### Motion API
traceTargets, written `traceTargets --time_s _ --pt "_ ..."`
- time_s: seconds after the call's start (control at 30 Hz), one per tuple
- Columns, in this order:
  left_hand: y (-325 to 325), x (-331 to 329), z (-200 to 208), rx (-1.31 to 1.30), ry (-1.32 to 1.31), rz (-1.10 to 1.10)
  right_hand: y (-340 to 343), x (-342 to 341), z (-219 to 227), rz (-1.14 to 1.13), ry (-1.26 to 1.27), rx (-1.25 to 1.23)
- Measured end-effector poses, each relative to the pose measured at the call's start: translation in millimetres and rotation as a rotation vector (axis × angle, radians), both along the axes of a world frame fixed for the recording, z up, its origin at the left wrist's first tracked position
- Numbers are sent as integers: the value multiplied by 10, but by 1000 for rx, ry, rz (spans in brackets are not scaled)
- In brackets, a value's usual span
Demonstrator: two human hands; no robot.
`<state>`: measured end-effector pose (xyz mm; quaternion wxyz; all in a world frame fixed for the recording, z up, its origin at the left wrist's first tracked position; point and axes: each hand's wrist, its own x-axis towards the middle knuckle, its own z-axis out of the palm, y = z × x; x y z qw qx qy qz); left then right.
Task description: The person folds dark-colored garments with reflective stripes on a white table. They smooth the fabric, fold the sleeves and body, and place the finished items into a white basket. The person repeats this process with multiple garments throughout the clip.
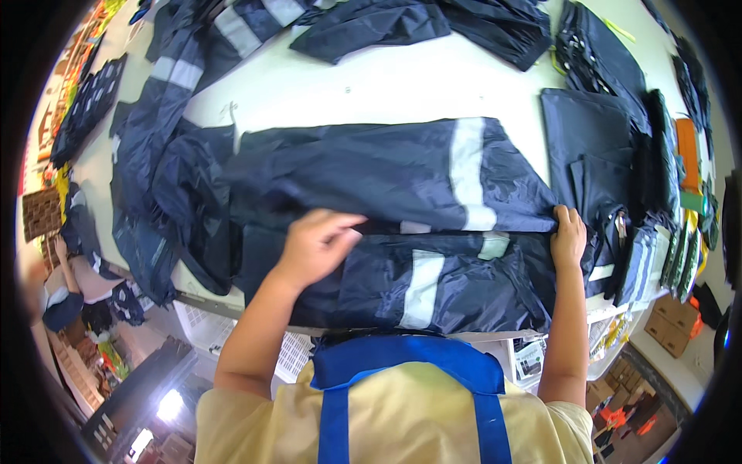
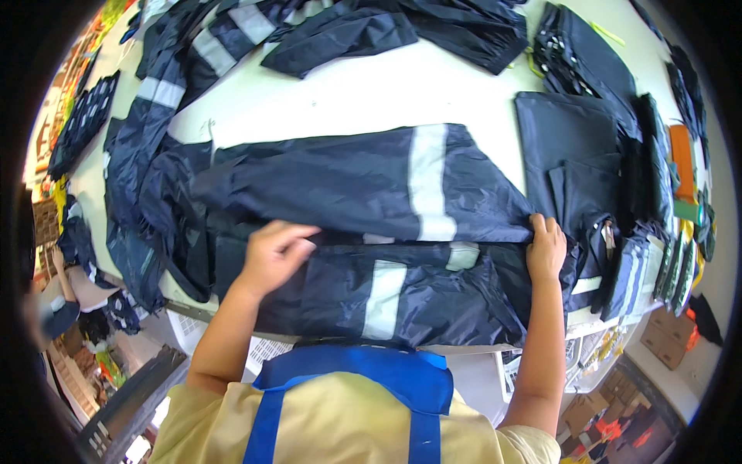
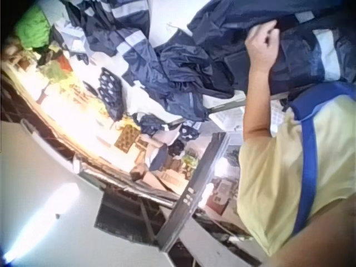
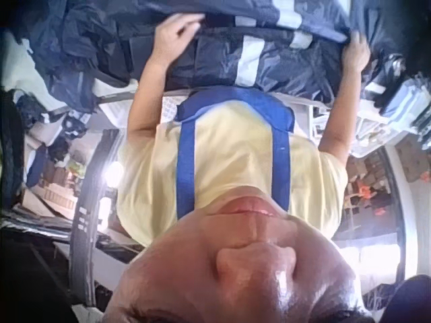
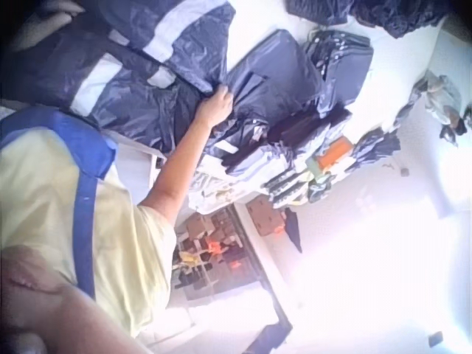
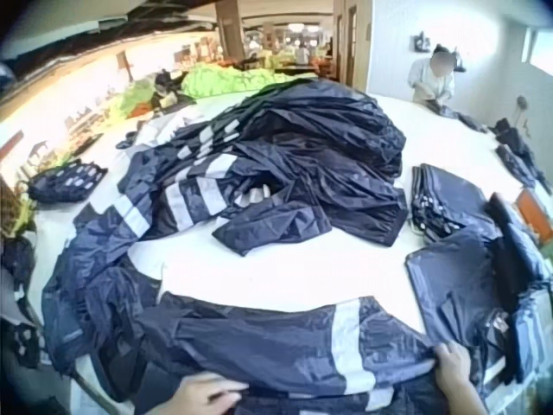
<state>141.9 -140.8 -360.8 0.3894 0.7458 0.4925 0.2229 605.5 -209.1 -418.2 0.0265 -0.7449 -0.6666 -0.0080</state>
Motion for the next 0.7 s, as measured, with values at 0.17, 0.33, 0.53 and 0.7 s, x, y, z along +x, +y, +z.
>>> traceTargets --time_s 0.17,0.33,0.53,0.7 --pt "62 -863 -350 287 -221 822 444 -250 676 -31 91 -559" --pt "269 -747 -326 -56 -237 630 1154 -1097 526 242 659 -143" --pt "498 -872 -117 394 -77 483 1337 -1293 -525 46 2 23" --pt "558 -1186 -424 325 -23 463 1365 -1321 -510 12 -50 13"
